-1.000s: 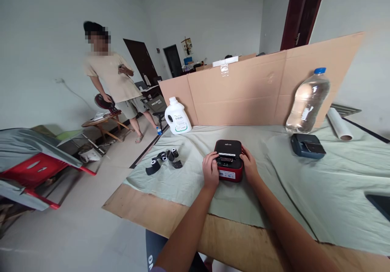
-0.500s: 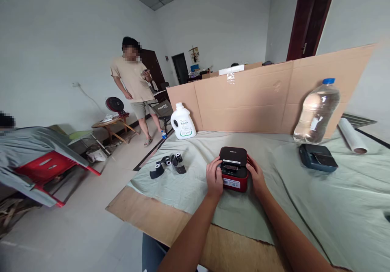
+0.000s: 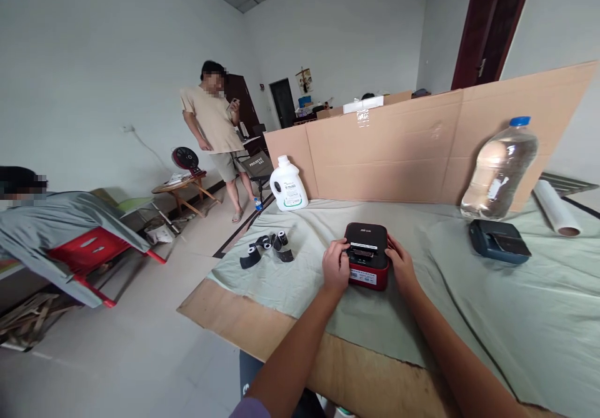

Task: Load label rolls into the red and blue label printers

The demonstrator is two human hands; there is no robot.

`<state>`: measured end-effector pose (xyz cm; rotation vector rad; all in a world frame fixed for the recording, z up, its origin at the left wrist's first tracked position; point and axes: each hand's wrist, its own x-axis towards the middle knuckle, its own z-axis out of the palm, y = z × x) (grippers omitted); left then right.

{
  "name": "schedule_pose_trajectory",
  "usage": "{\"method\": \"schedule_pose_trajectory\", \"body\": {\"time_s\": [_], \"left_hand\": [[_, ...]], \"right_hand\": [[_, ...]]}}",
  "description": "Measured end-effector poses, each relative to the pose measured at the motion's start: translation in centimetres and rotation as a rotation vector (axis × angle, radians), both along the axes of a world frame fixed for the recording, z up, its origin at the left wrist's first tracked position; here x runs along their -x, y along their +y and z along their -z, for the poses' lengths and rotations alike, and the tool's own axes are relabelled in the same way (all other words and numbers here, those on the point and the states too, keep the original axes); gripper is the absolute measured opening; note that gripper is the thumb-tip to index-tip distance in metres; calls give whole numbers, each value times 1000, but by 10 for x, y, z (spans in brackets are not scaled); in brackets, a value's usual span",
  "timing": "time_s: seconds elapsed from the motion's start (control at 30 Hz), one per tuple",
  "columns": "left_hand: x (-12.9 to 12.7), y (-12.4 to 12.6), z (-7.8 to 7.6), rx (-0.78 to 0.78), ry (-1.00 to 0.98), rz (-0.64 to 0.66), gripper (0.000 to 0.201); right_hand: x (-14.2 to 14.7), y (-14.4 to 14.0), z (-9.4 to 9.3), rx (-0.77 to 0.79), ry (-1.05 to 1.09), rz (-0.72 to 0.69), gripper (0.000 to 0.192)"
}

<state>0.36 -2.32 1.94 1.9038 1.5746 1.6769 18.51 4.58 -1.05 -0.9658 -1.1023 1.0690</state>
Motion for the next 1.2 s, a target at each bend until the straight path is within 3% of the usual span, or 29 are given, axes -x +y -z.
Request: {"method": "schedule_pose_trajectory", "body": {"time_s": [0.17,0.27,0.4,0.47,0.53,0.7,0.97,1.2], "left_hand": [[16,12,-21,85,-58,29,24],[22,29,-25,207,-322,76,16],[24,47,-13,586,-804,372,51],[25,51,-2,669,-949,510,65],[25,53,6,675,-1019,601,64],[27,55,13,677,-1019,629,57],[31,54,-3,733,-944,525,54],[33,46,-6,725,-958,575,56]], "right_hand": [[-1,-10,0,-99,-92,14,52],[-1,-11,1,-98,-94,29,57],[-2,-11,3,-63,-52,6,61],[-3,-11,4,-48,-37,-13,60],[-5,-10,6,-32,-17,-33,58],[-7,-3,8,34,63,-67,53],[-10,-3,-15,175,-34,-50,54],[-10,-7,-15,151,-61,-85,55]]}}
